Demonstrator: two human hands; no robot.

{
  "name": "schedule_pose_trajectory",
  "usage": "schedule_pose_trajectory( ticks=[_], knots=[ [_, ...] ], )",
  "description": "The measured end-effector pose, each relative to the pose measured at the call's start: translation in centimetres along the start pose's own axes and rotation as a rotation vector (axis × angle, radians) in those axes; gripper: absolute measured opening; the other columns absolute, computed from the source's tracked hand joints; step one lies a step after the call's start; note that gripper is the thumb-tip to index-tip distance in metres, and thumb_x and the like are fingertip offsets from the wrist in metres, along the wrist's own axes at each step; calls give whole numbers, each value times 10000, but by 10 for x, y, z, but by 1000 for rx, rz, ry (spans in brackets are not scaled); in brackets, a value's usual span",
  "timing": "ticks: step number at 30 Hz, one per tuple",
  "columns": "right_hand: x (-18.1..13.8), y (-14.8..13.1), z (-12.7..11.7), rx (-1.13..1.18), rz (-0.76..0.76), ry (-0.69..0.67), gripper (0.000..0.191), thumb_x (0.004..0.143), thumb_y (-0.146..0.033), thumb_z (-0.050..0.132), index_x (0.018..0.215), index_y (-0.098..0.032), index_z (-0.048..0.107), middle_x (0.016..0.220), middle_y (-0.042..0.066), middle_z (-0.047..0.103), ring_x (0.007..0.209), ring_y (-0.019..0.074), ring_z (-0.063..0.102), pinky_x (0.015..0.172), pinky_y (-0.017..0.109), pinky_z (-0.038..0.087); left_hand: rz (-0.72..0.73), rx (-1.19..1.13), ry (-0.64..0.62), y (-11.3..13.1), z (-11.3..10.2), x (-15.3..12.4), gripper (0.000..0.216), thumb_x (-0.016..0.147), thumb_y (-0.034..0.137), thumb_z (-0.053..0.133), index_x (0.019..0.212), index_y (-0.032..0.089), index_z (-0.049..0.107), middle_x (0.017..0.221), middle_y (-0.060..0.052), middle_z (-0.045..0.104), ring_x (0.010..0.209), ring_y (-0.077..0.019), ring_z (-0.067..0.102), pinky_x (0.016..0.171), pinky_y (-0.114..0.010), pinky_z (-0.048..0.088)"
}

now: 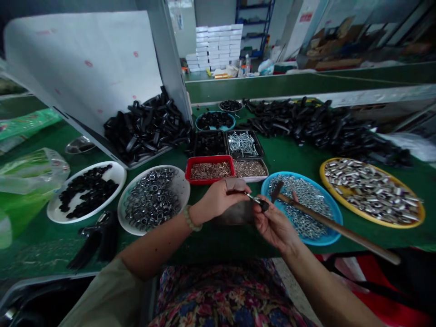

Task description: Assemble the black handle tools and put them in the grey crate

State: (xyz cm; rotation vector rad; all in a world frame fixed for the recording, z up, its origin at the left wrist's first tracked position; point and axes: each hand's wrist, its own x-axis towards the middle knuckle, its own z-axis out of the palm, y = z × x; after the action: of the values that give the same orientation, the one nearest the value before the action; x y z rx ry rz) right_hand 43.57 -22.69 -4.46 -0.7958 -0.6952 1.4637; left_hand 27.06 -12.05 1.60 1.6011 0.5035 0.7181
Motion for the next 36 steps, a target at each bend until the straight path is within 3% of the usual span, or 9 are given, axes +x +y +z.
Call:
schedule_pose_trajectory(
  ticks=[2,7,11,18,21,23,28,32,36],
  knots=[
    [1,-5,3,-153,-55,-41,238,803,-402,722,984,-285,621,751,-30,673,585,87,632,560,184,538,-21,0,-21,1,-7,-2,79,768,186,707,844,166,705,893,-42,690,855,-146,635,842,-278,494],
    [-4,-27,6,-1094,-306,-296,273,905,-200,538,1138,-272,660,1070,73,703,984,216,670,845,375,561,-387,-172,-229,-19,-29,-6,154,737,219,728,869,143,707,780,-25,674,678,-102,602,683,-232,484],
    [-2,-14,7,-1258,-405,-386,413,904,-109,458,1237,-300,609,1160,62,681,1072,222,646,888,393,551,-575,-239,-383,-29,-38,-7,217,651,211,797,840,146,715,761,-13,674,675,-92,599,689,-218,480],
    [11,-1,9,-976,-298,-137,256,900,-192,520,1105,-291,638,1030,32,706,957,202,675,878,384,542,-501,-218,-371,-12,-49,-4,218,781,236,700,997,204,716,925,-37,690,767,-93,609,761,-232,490],
    [16,1,14,-568,-122,-117,153,886,-319,603,1025,-258,613,902,22,706,822,175,692,804,357,563,-468,-182,-257,-12,-47,-4,194,810,234,657,990,198,719,843,-29,680,700,-91,585,700,-230,481],
    [18,6,16,-260,-12,-96,233,826,-378,694,987,-244,593,844,6,698,748,148,687,736,310,575,-398,-135,-175,-15,-43,-3,181,790,200,661,961,185,717,781,-13,662,647,-85,557,664,-227,467],
    [15,18,15,293,195,27,388,665,-286,844,964,-251,598,795,-42,672,638,64,642,604,159,554,-72,78,17,-11,-26,-6,92,742,141,689,819,185,714,854,-27,691,830,-136,621,834,-286,484],
    [8,18,10,367,266,20,424,619,-256,870,951,-240,609,781,-44,662,604,62,625,562,156,553,18,53,10,1,-14,-11,41,763,180,686,794,188,712,926,-53,694,909,-163,640,851,-301,505],
    [6,15,10,189,215,-72,378,700,-335,828,974,-232,588,774,-32,673,663,82,661,632,187,560,-87,-20,13,-3,-14,-9,183,745,189,703,927,200,713,1032,-55,694,954,-173,643,864,-303,514]
  ],
)
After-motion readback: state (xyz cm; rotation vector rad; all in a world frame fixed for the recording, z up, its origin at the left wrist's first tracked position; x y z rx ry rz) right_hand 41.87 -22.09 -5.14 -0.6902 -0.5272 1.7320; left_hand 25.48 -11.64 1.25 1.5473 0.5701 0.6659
